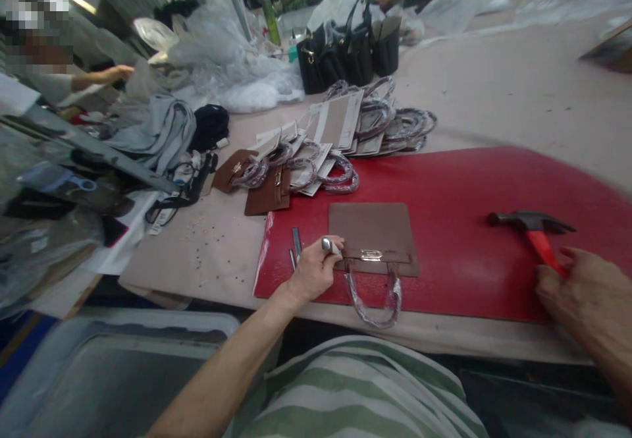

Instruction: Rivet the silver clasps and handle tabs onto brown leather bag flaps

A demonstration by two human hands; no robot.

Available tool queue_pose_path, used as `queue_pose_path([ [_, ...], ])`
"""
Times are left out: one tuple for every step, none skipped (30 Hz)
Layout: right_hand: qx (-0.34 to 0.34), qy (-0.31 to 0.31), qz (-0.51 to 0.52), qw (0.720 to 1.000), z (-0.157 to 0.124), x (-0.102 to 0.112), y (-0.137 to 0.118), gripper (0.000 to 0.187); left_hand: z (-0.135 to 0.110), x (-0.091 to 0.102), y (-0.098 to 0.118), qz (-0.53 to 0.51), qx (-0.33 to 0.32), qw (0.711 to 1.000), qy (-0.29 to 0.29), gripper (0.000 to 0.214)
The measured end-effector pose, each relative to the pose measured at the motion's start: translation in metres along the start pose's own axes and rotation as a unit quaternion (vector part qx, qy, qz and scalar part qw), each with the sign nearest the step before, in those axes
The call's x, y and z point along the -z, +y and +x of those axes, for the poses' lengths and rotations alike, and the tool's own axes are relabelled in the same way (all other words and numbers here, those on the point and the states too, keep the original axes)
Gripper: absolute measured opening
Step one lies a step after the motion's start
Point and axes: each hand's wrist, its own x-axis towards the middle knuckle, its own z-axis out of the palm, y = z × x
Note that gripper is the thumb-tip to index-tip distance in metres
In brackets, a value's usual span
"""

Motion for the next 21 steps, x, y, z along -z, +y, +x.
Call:
queue_pose_path([
  [-0.001,-0.002,-0.006,1.000,-0.002,0.002,-0.003,0.057,0.001,0.000,0.000,-0.001,-0.006,1.000,-0.007,0.025],
  [0.002,-0.003,-0.014,1.000,-0.003,0.003,-0.006,0.056,0.001,-0.001,0.000,-0.001,-0.011,1.000,-0.013,0.026],
  [0.006,-0.001,-0.021,1.000,-0.004,0.003,-0.007,0.056,0.002,-0.001,0.001,0.001,-0.016,1.000,-0.015,0.026],
  [0.011,0.003,-0.025,1.000,-0.005,0.004,-0.008,0.057,0.002,-0.002,0.001,0.004,-0.018,1.000,-0.014,0.026],
  [0.014,0.006,-0.027,1.000,-0.006,0.004,-0.009,0.058,0.002,-0.003,0.002,0.009,-0.017,1.000,-0.010,0.025],
  [0.017,0.007,-0.029,0.999,-0.006,0.004,-0.008,0.060,0.002,-0.004,0.002,0.014,-0.015,1.000,-0.004,0.024],
  [0.019,0.007,-0.030,0.999,-0.007,0.005,-0.008,0.062,0.001,-0.005,0.002,0.018,-0.013,1.000,0.002,0.024],
  [0.017,0.006,-0.031,0.999,-0.007,0.005,-0.008,0.064,-0.001,-0.006,0.001,0.020,-0.010,1.000,0.011,0.023],
  [0.012,0.003,-0.032,0.999,-0.008,0.005,-0.008,0.065,-0.003,-0.006,0.001,0.021,-0.008,1.000,0.020,0.022],
  [0.006,0.000,-0.031,1.000,-0.008,0.005,-0.008,0.067,-0.005,-0.007,0.000,0.021,-0.005,0.999,0.031,0.021],
  [0.000,-0.003,-0.028,1.000,-0.008,0.005,-0.008,0.067,-0.007,-0.007,-0.002,0.022,0.000,0.999,0.042,0.019],
  [-0.006,-0.004,-0.025,1.000,-0.008,0.005,-0.007,0.068,-0.008,-0.007,-0.003,0.022,0.006,0.998,0.050,0.018],
  [-0.009,-0.005,-0.022,1.000,-0.008,0.005,-0.007,0.068,-0.009,-0.006,-0.004,0.023,0.012,0.998,0.054,0.017],
  [-0.009,0.001,-0.019,1.000,-0.009,0.005,-0.007,0.068,-0.010,-0.006,-0.004,0.025,0.017,0.998,0.055,0.017],
  [-0.001,0.015,-0.016,1.000,-0.010,0.005,-0.008,0.068,-0.010,-0.006,-0.005,0.028,0.021,0.998,0.054,0.017],
  [0.015,0.040,-0.010,0.999,-0.013,0.004,-0.010,0.067,-0.011,-0.006,-0.005,0.033,0.020,0.998,0.052,0.017],
  [0.038,0.076,0.000,0.996,-0.016,0.004,-0.013,0.066,-0.011,-0.006,-0.005,0.038,0.014,0.998,0.053,0.017],
  [0.069,0.118,0.018,0.990,-0.020,0.004,-0.019,0.064,-0.013,-0.007,-0.004,0.043,0.003,0.998,0.056,0.017],
  [0.108,0.162,0.047,0.980,-0.025,0.003,-0.027,0.061,-0.015,-0.008,-0.003,0.047,-0.011,0.997,0.059,0.017],
  [0.150,0.197,0.087,0.965,-0.031,0.001,-0.038,0.057,-0.017,-0.010,-0.001,0.050,-0.027,0.997,0.061,0.018],
  [0.191,0.215,0.135,0.948,-0.038,-0.001,-0.051,0.052,-0.021,-0.012,0.000,0.054,-0.042,0.996,0.061,0.020],
])
